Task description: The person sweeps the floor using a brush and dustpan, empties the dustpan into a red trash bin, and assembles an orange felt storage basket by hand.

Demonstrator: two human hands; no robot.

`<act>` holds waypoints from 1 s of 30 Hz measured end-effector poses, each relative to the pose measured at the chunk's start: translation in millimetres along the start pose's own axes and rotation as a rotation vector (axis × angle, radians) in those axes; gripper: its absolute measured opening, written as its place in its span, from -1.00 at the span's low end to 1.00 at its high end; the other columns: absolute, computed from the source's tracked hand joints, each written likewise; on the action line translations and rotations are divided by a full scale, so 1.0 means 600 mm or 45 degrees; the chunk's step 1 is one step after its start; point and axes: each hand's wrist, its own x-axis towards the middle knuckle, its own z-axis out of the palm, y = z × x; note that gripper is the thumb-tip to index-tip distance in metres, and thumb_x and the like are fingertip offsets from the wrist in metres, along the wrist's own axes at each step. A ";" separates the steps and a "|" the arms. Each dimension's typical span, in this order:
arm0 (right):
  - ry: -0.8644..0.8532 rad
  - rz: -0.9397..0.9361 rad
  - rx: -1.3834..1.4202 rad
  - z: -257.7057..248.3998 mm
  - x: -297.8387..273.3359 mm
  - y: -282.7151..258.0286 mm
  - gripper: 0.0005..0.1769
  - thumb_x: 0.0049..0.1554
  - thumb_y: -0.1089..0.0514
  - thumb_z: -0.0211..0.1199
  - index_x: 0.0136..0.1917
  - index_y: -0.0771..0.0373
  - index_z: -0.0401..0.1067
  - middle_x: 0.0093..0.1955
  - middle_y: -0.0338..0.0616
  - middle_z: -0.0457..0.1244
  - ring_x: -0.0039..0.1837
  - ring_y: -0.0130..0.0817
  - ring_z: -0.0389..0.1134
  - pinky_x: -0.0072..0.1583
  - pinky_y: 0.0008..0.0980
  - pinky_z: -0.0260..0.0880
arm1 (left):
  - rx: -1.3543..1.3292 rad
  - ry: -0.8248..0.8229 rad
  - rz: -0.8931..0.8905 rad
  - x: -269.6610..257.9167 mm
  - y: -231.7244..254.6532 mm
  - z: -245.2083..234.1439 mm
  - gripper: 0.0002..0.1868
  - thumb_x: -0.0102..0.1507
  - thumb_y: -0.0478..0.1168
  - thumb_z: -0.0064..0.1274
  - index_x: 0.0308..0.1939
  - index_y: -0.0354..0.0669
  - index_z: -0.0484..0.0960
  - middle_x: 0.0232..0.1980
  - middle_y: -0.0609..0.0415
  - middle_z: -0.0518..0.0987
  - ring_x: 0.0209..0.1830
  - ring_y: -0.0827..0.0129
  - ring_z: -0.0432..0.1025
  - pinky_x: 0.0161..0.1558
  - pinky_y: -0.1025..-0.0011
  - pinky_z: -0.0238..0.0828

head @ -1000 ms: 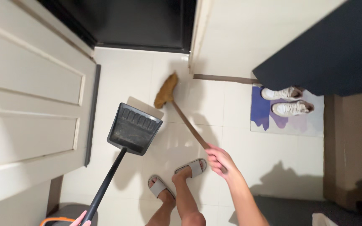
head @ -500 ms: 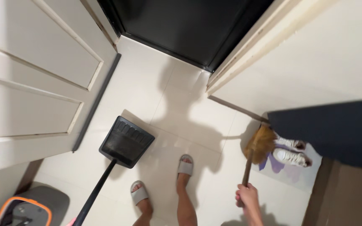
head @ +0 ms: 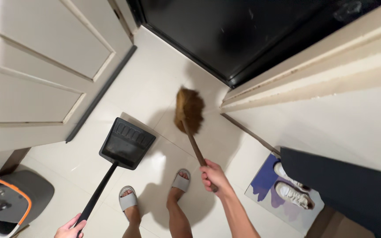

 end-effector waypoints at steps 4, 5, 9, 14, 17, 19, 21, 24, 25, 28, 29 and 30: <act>-0.002 -0.036 0.005 -0.029 -0.068 -0.070 -0.33 0.25 0.25 0.17 0.62 0.15 0.30 -0.46 -0.39 0.05 -0.56 -0.60 -0.05 -0.52 -0.46 -0.10 | 0.018 0.038 -0.019 -0.007 0.000 -0.005 -0.22 0.28 -0.35 0.38 0.60 0.05 0.55 -0.34 -0.16 0.60 -0.55 0.26 0.39 -0.48 0.24 0.32; 0.077 -0.041 -0.070 -0.037 -0.089 -0.079 -0.32 0.24 0.25 0.17 0.63 0.14 0.30 -0.46 -0.36 0.06 -0.57 -0.57 -0.08 -0.53 -0.43 -0.11 | 0.031 0.032 -0.021 -0.015 0.004 -0.005 -0.24 0.28 -0.35 0.37 0.59 0.05 0.55 -0.36 -0.09 0.59 -0.56 0.31 0.37 -0.51 0.27 0.29; 0.170 -0.102 -0.269 -0.023 -0.097 -0.101 -0.25 0.25 0.22 0.19 0.68 0.06 0.21 -0.49 -0.24 0.09 -0.60 -0.44 -0.05 -0.54 -0.29 -0.08 | 0.006 0.034 -0.125 -0.058 0.020 -0.013 -0.26 0.35 -0.27 0.30 0.62 0.21 0.53 -0.45 -0.05 0.38 -0.61 0.31 0.13 -0.57 0.26 0.08; 0.366 -0.456 -1.196 0.087 0.123 -0.179 -0.29 0.21 0.20 0.16 0.62 0.27 0.18 -0.34 0.03 0.39 -0.42 -0.23 0.43 -0.31 -0.21 0.44 | -0.033 -0.022 -0.213 -0.050 0.005 -0.040 -0.24 0.41 -0.24 0.20 0.68 0.29 0.38 -0.44 0.05 0.32 -0.60 0.36 0.12 -0.58 0.29 0.01; 0.260 -0.332 -1.209 0.166 0.207 -0.195 -0.34 0.19 0.24 0.12 0.56 0.35 0.33 -0.29 0.02 0.41 -0.37 -0.24 0.43 -0.28 -0.15 0.42 | -0.051 -0.044 -0.242 -0.036 0.001 -0.047 -0.24 0.43 -0.24 0.17 0.70 0.28 0.33 -0.43 0.06 0.33 -0.60 0.37 0.13 -0.58 0.30 0.04; 0.199 -0.311 -1.314 0.210 0.202 -0.177 -0.30 0.19 0.25 0.12 0.59 0.33 0.25 -0.29 -0.04 0.40 -0.38 -0.23 0.42 -0.30 -0.16 0.42 | -0.055 -0.046 -0.247 -0.028 0.002 -0.054 -0.25 0.44 -0.24 0.15 0.71 0.29 0.31 -0.43 0.05 0.35 -0.61 0.37 0.15 -0.58 0.30 0.08; 0.100 -0.211 -1.344 0.236 0.173 -0.170 -0.25 0.20 0.25 0.14 0.65 0.20 0.17 -0.33 -0.13 0.32 -0.43 -0.31 0.32 -0.36 -0.21 0.31 | -0.027 -0.023 -0.305 -0.025 -0.001 -0.058 -0.24 0.44 -0.26 0.17 0.71 0.29 0.33 -0.42 0.07 0.32 -0.60 0.38 0.12 -0.57 0.29 0.03; -0.085 -0.053 -1.098 0.217 0.101 -0.197 -0.28 0.23 0.20 0.20 0.65 0.09 0.35 -0.44 -0.30 0.08 -0.53 -0.52 0.02 -0.48 -0.40 -0.02 | -0.063 -0.052 -0.192 -0.023 0.004 -0.069 -0.26 0.43 -0.22 0.15 0.69 0.26 0.35 -0.47 0.11 0.31 -0.62 0.39 0.12 -0.59 0.29 0.08; -0.071 -0.056 -1.047 0.203 0.077 -0.216 -0.24 0.22 0.24 0.22 0.68 0.07 0.28 -0.44 -0.28 0.11 -0.53 -0.52 0.01 -0.49 -0.38 -0.04 | -0.077 -0.051 -0.203 -0.025 0.008 -0.076 -0.26 0.43 -0.22 0.15 0.69 0.26 0.35 -0.47 0.11 0.31 -0.62 0.39 0.12 -0.59 0.29 0.08; 0.032 -0.037 -0.998 0.193 0.028 -0.235 -0.16 0.18 0.27 0.27 0.70 -0.05 0.26 -0.44 -0.22 0.15 -0.56 -0.47 0.01 -0.51 -0.32 -0.04 | 0.125 -0.022 -0.193 -0.029 0.039 -0.092 -0.26 0.44 -0.18 0.14 0.70 0.31 0.32 -0.52 0.14 0.29 -0.64 0.38 0.19 -0.58 0.31 0.15; 0.016 -0.035 -1.034 0.205 0.035 -0.239 -0.16 0.18 0.27 0.27 0.70 -0.05 0.26 -0.44 -0.22 0.15 -0.56 -0.47 0.01 -0.51 -0.32 -0.04 | 0.200 -0.003 -0.210 -0.036 0.042 -0.093 -0.28 0.45 -0.15 0.13 0.69 0.34 0.34 -0.53 0.13 0.30 -0.64 0.36 0.20 -0.58 0.31 0.15; 0.060 -0.146 -1.197 0.220 0.047 -0.236 -0.19 0.20 0.23 0.28 0.70 -0.06 0.29 -0.43 -0.11 0.18 -0.53 -0.36 0.07 -0.48 -0.25 0.02 | 0.276 0.013 -0.226 -0.042 0.043 -0.090 -0.30 0.45 -0.11 0.13 0.69 0.37 0.35 -0.55 0.12 0.31 -0.65 0.35 0.21 -0.57 0.31 0.15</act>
